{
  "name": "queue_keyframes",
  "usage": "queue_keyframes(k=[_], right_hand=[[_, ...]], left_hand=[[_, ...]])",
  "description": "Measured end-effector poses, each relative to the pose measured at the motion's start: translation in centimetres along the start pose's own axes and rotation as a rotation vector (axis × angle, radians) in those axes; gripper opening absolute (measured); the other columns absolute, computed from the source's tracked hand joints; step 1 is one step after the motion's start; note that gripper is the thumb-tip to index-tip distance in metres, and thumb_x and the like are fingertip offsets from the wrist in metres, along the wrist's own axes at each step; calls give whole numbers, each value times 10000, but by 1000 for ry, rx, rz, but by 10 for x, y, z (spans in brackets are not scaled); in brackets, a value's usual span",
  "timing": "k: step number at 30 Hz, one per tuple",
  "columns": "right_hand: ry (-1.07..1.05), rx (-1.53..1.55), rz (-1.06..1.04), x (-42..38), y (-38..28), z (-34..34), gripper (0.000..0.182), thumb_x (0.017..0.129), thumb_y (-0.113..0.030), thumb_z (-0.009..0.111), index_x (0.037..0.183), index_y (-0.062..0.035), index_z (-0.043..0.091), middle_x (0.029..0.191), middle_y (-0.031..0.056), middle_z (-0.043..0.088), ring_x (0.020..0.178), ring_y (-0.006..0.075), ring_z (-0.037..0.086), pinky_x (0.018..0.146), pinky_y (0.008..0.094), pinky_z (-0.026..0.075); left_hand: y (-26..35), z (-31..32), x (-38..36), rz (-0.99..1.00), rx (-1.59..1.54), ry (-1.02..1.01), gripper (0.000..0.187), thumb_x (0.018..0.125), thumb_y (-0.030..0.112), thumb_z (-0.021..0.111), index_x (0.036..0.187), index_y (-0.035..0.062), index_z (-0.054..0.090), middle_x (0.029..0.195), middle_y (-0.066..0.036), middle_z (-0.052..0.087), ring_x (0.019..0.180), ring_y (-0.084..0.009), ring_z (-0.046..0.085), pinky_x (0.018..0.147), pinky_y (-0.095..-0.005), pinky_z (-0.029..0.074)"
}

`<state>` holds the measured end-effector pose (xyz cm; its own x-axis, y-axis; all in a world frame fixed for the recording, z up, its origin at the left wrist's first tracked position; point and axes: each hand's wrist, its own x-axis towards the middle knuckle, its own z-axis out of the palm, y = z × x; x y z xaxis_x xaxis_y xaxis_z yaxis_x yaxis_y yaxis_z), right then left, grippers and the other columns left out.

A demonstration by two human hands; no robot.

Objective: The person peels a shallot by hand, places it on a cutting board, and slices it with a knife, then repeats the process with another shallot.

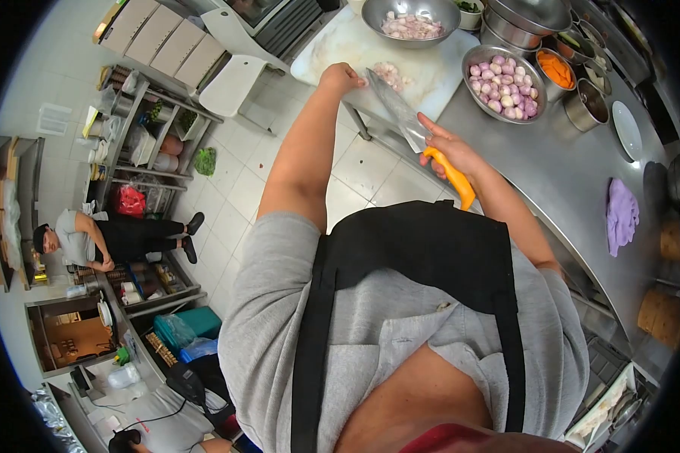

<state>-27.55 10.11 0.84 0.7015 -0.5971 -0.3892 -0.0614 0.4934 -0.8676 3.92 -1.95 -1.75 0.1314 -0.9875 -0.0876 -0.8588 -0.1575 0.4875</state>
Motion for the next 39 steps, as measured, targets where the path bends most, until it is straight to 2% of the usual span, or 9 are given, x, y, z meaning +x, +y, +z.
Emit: queue_keyframes(k=[9,16,18,25,27,28,31,33,39], right_hand=[[25,19,2,3,0,1,567,921,-181,391,1453,-256,213,692,86,569,422,94,438,395,237,394],[42,25,-8,5,0,3,561,921,-175,388,1451,-253,223,666,82,561,416,95,430,394,239,389],[33,18,-7,5,-1,4,560,921,-175,387,1451,-254,225,664,81,560,417,95,430,394,237,387],[60,-47,20,6,-2,5,552,922,-183,384,1448,-265,237,662,63,542,435,87,432,403,231,383],[67,-65,19,6,-5,7,553,921,-182,383,1448,-264,237,657,57,534,438,85,433,404,233,384],[75,-89,17,6,-7,9,562,913,-176,388,1449,-248,238,665,63,538,445,92,441,419,246,398],[88,-139,28,10,-14,12,580,895,-164,390,1451,-230,237,667,63,535,452,100,448,433,260,409],[101,-161,45,13,-14,11,589,887,-159,389,1451,-230,236,661,58,527,452,101,446,432,263,406],[85,-142,48,21,-18,19,602,879,-149,384,1455,-229,226,642,40,500,453,102,437,426,270,398]], left_hand=[[1,-8,15,-34,170,-136,624,518,548,827,777,17,630,716,-132,643,648,-222,613,605,-331,477],[11,-13,23,-130,280,-279,632,532,542,831,783,5,615,718,-117,623,574,-201,569,517,-324,463],[10,-13,22,-173,244,-347,784,552,683,735,855,-36,658,850,-156,673,757,-263,635,725,-347,494],[5,-7,26,-179,196,-302,779,545,659,759,852,-47,640,803,-168,664,682,-262,631,666,-352,502],[6,-6,26,-214,163,-262,580,583,460,841,799,-33,624,732,-99,601,588,-187,536,485,-297,464],[7,-5,25,-214,163,-263,580,583,460,841,799,-33,624,732,-99,601,588,-187,536,485,-297,464],[4,-8,23,-195,168,-253,616,571,469,839,849,-46,645,796,-142,645,663,-231,600,566,-330,496],[4,-8,20,-76,254,-176,660,567,489,825,901,-54,654,874,-191,665,780,-276,640,680,-354,503],[2,-10,21,-56,253,-207,707,542,523,813,905,-61,650,897,-209,663,838,-296,642,743,-353,492]])
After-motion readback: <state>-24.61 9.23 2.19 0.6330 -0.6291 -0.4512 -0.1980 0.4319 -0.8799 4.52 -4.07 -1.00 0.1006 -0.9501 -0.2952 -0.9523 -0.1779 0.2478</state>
